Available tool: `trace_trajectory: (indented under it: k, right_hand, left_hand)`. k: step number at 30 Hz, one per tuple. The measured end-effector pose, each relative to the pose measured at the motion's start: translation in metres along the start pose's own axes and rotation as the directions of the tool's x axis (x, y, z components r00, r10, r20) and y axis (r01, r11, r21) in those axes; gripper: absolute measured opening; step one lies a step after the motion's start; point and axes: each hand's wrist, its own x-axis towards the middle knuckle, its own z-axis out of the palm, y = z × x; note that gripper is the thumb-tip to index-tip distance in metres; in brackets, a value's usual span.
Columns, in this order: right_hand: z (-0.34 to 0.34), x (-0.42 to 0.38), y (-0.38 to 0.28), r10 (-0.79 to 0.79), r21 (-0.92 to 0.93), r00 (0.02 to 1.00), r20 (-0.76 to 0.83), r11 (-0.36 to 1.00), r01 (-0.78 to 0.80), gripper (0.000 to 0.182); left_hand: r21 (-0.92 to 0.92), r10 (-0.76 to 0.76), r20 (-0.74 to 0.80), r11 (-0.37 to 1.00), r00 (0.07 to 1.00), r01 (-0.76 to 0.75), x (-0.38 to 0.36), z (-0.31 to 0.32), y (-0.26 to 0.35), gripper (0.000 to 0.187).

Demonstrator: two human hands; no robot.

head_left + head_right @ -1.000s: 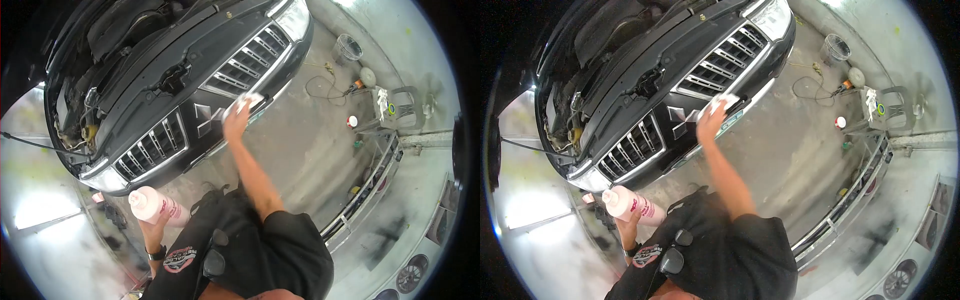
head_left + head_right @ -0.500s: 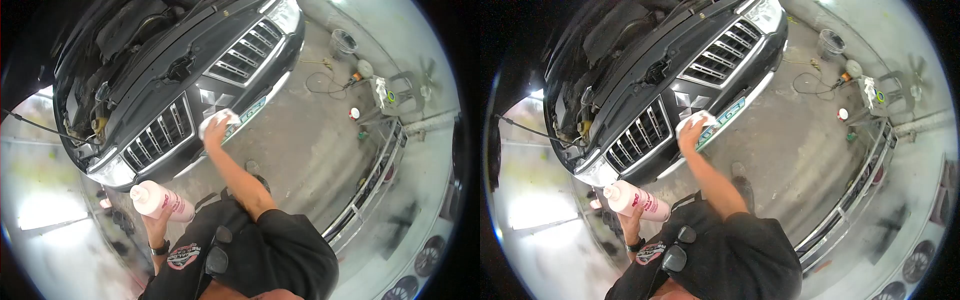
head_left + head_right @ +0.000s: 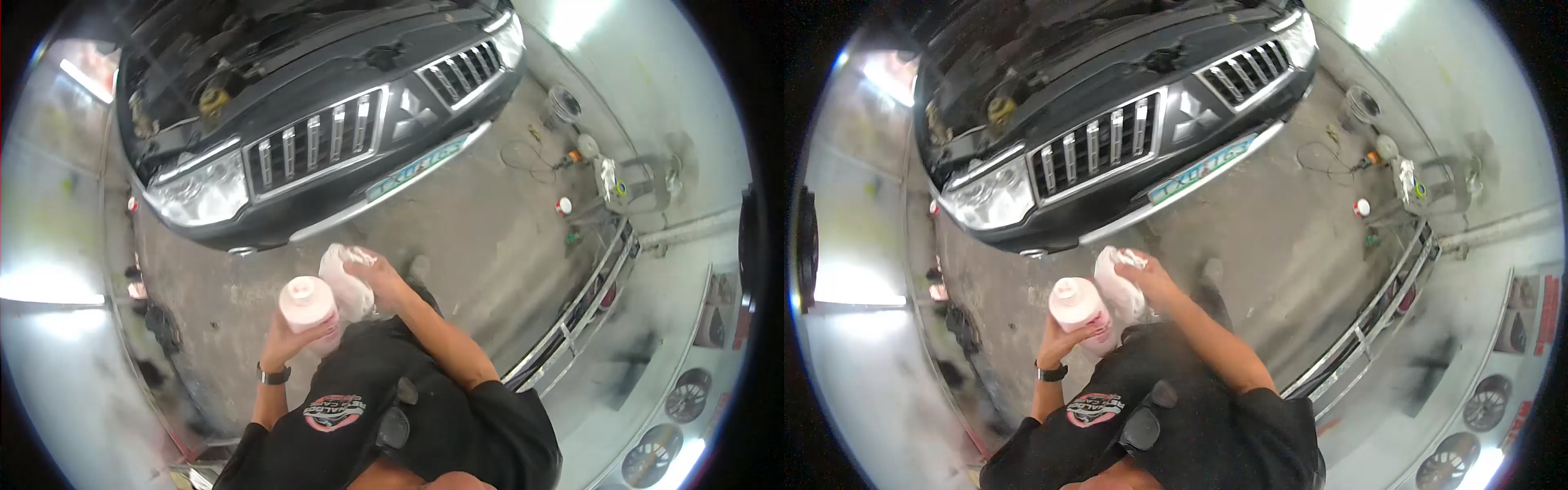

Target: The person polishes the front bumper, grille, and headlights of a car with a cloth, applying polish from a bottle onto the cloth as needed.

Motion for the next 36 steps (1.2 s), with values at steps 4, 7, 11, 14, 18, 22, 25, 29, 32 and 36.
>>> trace_trajectory:
  k: [4,7,11,14,18,22,25,29,32,36]
  right_hand:
    - [0.021,-0.018,0.019,0.047,-0.148,0.996,0.073,0.988,-0.036,0.035]
    - [-0.004,-0.018,0.023,0.011,-0.282,1.000,0.016,0.959,-0.006,0.032]
    - [-0.032,-0.028,0.005,-0.058,-0.376,0.998,0.025,0.925,0.063,0.030]
    - [-0.064,-0.052,-0.010,-0.166,-0.455,0.986,-0.025,0.880,0.137,0.041]
    - [-0.108,-0.113,-0.052,-0.321,-0.361,0.947,-0.011,0.884,0.296,0.077]
    - [-0.167,-0.170,-0.074,-0.214,-0.214,0.960,0.182,0.944,0.251,0.071]
    - [-0.187,-0.192,-0.078,-0.284,-0.125,0.955,0.089,0.948,0.293,0.074]
    - [-0.172,-0.213,-0.083,-0.273,0.147,0.961,-0.043,0.950,0.276,0.071]
    - [-0.165,-0.207,-0.082,-0.173,0.182,0.983,-0.058,0.967,0.180,0.064]
    - [-0.169,-0.173,-0.040,-0.016,0.260,0.998,-0.055,0.965,0.030,0.056]
  left_hand:
    - [-0.088,-0.012,0.109,0.996,0.994,0.021,-0.024,-0.008,-0.018,0.080]
    - [-0.076,0.082,0.129,0.994,0.988,-0.073,-0.034,0.011,-0.012,0.079]
    - [-0.005,0.144,0.079,0.990,0.986,-0.144,-0.032,0.045,-0.008,0.077]
    - [0.007,0.197,0.088,0.980,0.976,-0.199,-0.024,0.085,-0.010,0.074]
    - [0.033,0.283,0.127,0.957,0.951,-0.289,-0.006,0.154,-0.001,0.075]
    - [0.009,0.325,0.222,0.942,0.919,-0.335,0.011,0.225,0.003,0.076]
    - [0.020,0.320,0.310,0.939,0.895,-0.342,0.023,0.262,0.011,0.076]
    - [0.022,0.223,0.385,0.968,0.895,-0.250,0.016,0.270,0.024,0.077]
    - [0.010,0.171,0.357,0.982,0.918,-0.187,0.013,0.259,0.023,0.078]
    - [0.015,0.116,0.233,0.992,0.965,-0.122,-0.007,0.215,0.009,0.077]
